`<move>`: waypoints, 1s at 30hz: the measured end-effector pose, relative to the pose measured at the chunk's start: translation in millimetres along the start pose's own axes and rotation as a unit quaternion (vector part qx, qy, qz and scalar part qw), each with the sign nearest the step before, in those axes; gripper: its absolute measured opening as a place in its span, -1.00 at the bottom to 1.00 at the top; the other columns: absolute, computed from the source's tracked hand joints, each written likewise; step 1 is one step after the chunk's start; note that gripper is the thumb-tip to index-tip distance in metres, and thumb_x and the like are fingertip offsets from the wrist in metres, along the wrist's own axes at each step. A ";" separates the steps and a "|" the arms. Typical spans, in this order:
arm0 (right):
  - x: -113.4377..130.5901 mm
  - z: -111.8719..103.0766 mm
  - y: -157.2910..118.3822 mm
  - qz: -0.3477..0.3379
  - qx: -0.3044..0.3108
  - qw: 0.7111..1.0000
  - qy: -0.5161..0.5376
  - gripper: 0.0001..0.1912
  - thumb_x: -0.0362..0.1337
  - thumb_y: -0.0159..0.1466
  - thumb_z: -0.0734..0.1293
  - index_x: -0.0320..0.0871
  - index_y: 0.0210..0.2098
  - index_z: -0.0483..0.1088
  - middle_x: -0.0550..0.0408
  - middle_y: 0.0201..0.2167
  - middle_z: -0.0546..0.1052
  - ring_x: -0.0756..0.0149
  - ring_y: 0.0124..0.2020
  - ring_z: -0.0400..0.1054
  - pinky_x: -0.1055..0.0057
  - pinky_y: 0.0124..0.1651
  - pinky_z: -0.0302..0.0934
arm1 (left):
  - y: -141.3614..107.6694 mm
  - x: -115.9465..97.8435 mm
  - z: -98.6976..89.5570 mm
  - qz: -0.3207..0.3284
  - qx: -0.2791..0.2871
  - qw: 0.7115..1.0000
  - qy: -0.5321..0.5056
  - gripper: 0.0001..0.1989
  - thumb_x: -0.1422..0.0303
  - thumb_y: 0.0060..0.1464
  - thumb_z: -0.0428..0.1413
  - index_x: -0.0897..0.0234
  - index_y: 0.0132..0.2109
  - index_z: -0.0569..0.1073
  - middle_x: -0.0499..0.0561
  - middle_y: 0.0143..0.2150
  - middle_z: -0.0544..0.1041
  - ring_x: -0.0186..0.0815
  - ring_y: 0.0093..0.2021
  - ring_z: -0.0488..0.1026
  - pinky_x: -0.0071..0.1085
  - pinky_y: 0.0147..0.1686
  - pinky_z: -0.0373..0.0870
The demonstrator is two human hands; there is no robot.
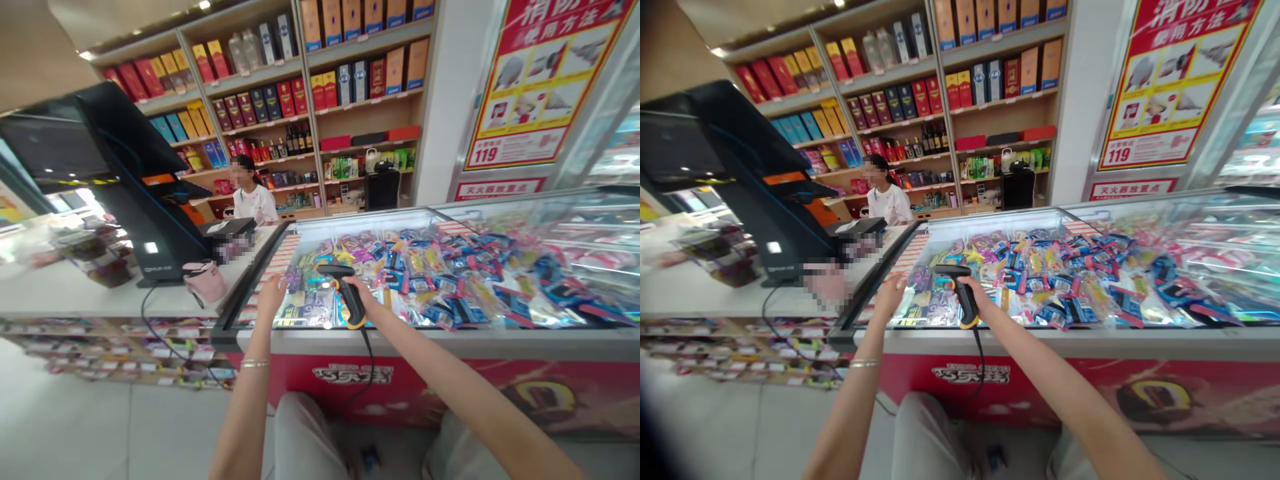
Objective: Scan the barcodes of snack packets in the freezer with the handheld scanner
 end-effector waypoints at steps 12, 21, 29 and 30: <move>-44.6 -2.1 17.8 0.047 0.031 0.997 -0.046 -0.74 -0.13 0.02 0.35 -0.22 -0.42 0.41 0.07 -0.63 0.50 0.41 -0.70 0.28 0.53 -0.67 0.17 | -34.0 -0.7 10.3 -0.084 -0.087 0.978 0.171 -0.52 0.15 0.20 -0.16 0.47 -0.08 0.45 0.34 -0.14 0.49 0.05 -0.07 0.42 -0.16 -0.15 0.34; -43.9 0.6 19.6 0.026 0.039 0.999 -0.027 -0.76 -0.15 0.02 0.36 -0.19 -0.41 0.37 0.06 -0.55 0.53 0.39 -0.65 0.33 0.50 -0.64 0.22 | -25.5 6.4 22.8 -0.102 -0.063 0.989 0.089 -0.54 0.28 0.27 -0.30 0.42 -0.21 0.45 0.32 -0.22 0.51 -0.07 -0.19 0.50 -0.27 -0.28 0.36; -28.9 9.4 12.8 0.001 0.027 1.000 -0.002 -0.76 -0.19 -0.02 0.37 -0.18 -0.38 0.39 0.05 -0.52 0.53 0.35 -0.58 0.36 0.50 -0.63 0.24 | 24.1 16.3 44.0 -0.237 -0.023 0.903 -0.358 -0.59 0.00 0.10 0.01 0.22 -0.51 0.27 -0.05 -0.65 0.30 -0.26 -0.54 0.38 -0.41 -0.54 0.26; -27.6 9.9 12.1 0.001 0.027 1.000 0.000 -0.77 -0.19 -0.02 0.37 -0.17 -0.39 0.39 0.06 -0.54 0.52 0.35 -0.58 0.36 0.50 -0.63 0.24 | 27.8 13.5 50.9 -0.265 -0.018 0.857 -0.441 -0.58 -0.01 0.08 0.03 0.22 -0.51 0.25 -0.11 -0.70 0.23 -0.32 -0.63 0.31 -0.44 -0.61 0.20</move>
Point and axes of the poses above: each hand's wrist, its own y-axis towards the middle knuckle, its own z-axis out of the palm, x = y × z, the point moved 5 cm from there along y, towards the middle knuckle
